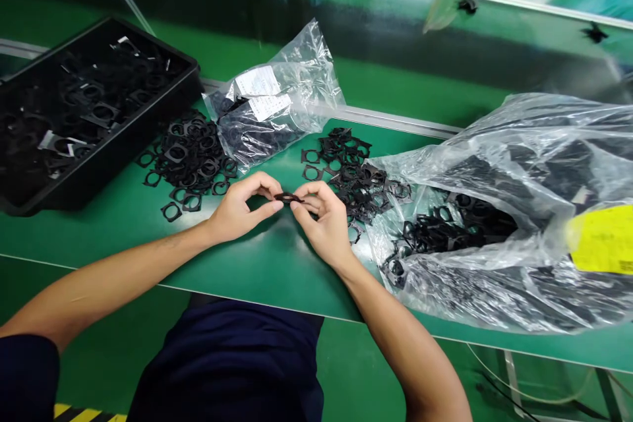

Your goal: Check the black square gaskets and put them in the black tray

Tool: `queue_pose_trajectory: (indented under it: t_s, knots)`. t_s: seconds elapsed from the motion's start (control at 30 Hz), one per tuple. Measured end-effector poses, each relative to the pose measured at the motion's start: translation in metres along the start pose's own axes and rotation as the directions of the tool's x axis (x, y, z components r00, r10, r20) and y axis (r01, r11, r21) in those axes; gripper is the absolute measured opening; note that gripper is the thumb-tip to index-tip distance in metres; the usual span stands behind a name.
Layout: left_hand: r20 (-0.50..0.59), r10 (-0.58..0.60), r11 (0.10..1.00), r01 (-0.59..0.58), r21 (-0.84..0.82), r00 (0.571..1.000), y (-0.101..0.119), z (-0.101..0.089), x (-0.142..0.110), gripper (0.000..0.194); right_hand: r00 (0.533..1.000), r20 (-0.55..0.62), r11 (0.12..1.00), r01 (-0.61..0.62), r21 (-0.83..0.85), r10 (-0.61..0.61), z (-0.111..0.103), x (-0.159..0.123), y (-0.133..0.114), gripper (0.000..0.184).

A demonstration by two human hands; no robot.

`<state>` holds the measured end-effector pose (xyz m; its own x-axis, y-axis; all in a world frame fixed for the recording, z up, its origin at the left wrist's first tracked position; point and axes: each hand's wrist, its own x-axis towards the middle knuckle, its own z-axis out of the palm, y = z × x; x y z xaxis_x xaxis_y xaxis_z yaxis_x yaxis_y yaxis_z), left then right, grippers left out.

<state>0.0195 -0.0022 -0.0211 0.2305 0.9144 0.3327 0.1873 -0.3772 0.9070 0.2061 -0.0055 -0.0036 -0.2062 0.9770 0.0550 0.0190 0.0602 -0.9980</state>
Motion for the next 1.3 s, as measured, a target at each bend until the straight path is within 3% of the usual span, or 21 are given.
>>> queue_pose_trajectory:
  t_s: [0.2,0.33,0.5,0.6,0.87,1.13,1.3]
  knots:
    - [-0.021,0.146,0.971,-0.139,0.194,0.989,0.004,-0.006,0.002,0.008,0.986,0.074,0.95,0.163,-0.267,-0.149,0.001,-0.003,-0.003,0.021]
    - [0.029,0.233,0.944,-0.234,0.231,0.972,0.005,-0.006,0.002,0.012,0.988,0.062,0.948,0.153,-0.281,-0.141,0.0,-0.003,-0.003,0.014]
    - [-0.007,0.017,0.999,-0.017,0.028,1.0,0.002,-0.001,0.001,0.02,0.998,-0.062,0.998,0.014,-0.061,-0.018,0.001,-0.002,-0.002,0.025]
    - [-0.009,-0.109,0.988,0.107,-0.112,0.994,-0.002,-0.001,0.002,0.025,0.998,-0.037,0.999,-0.047,0.015,0.048,0.002,-0.001,-0.003,0.033]
    - [-0.009,-0.213,0.95,0.205,-0.234,0.977,-0.003,-0.004,0.007,0.032,0.998,0.005,0.998,-0.059,-0.009,0.059,0.003,-0.001,-0.002,0.041]
    - [0.082,-0.391,0.796,0.382,-0.47,0.917,-0.004,-0.004,0.009,0.039,0.999,0.003,0.998,-0.051,0.029,0.051,0.002,0.0,-0.002,0.039]
    - [0.16,-0.442,0.699,0.451,-0.555,0.883,-0.005,-0.003,0.009,0.038,0.999,0.014,0.999,-0.037,0.032,0.036,0.001,-0.001,-0.006,0.037]
